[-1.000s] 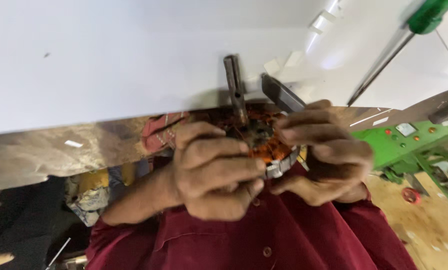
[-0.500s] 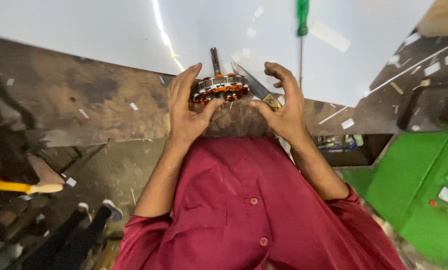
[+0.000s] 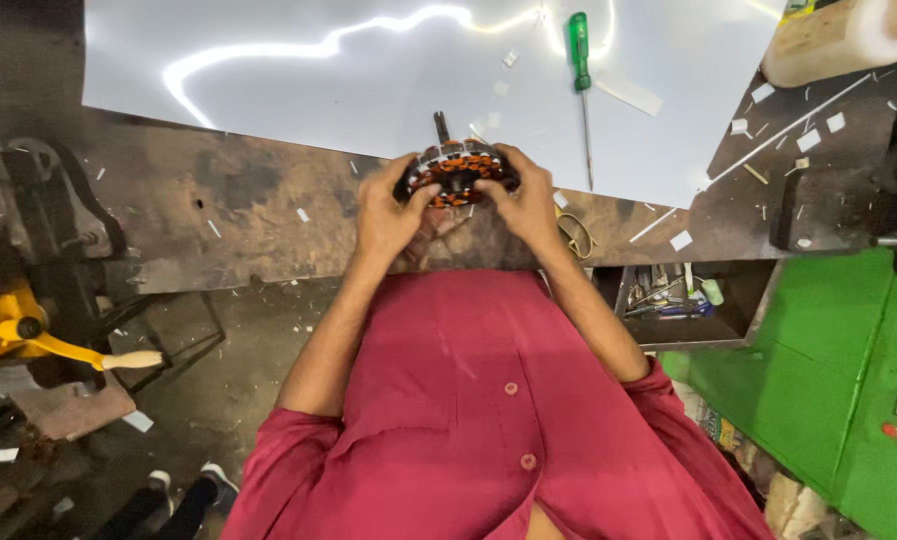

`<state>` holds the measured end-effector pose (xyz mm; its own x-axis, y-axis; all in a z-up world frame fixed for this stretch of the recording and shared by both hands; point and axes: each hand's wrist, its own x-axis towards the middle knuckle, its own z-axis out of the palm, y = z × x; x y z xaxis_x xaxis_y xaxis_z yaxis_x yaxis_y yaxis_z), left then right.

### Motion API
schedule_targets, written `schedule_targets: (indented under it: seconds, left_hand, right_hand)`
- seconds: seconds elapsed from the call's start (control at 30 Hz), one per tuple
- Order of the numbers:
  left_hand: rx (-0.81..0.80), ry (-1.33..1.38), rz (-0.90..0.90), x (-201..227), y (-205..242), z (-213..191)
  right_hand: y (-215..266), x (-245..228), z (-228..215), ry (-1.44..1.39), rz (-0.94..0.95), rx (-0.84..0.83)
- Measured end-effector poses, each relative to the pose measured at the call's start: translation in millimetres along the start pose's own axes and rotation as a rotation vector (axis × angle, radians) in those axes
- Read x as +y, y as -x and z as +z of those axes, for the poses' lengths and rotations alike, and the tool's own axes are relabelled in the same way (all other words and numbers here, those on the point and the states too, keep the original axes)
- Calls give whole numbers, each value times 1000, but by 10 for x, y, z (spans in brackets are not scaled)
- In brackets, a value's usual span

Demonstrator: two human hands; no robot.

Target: The person inserts small white rectangular pieces into slots around the edge of a circular copper-wound stator component. They repeatedly pick up pieces from the table and press them into place while holding the stator with the other hand.

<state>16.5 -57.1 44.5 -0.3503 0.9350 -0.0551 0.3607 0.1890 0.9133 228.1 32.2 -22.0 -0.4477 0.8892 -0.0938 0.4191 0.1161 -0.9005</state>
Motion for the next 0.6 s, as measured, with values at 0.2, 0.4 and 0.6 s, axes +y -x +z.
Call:
schedule_targets:
  seconds: [0.2,0.4,0.6]
  left_hand:
    - [6,-190,383,551,67,-359]
    - [81,-96,800,1144,245,-755]
    - [161,-60,968,1098,346,-1034]
  right_hand:
    - [136,-264,-103,-493,-45,83]
    - [400,-1269,126,-1323,-134,-8]
    - [620,-1698,330,-1321,75,120]
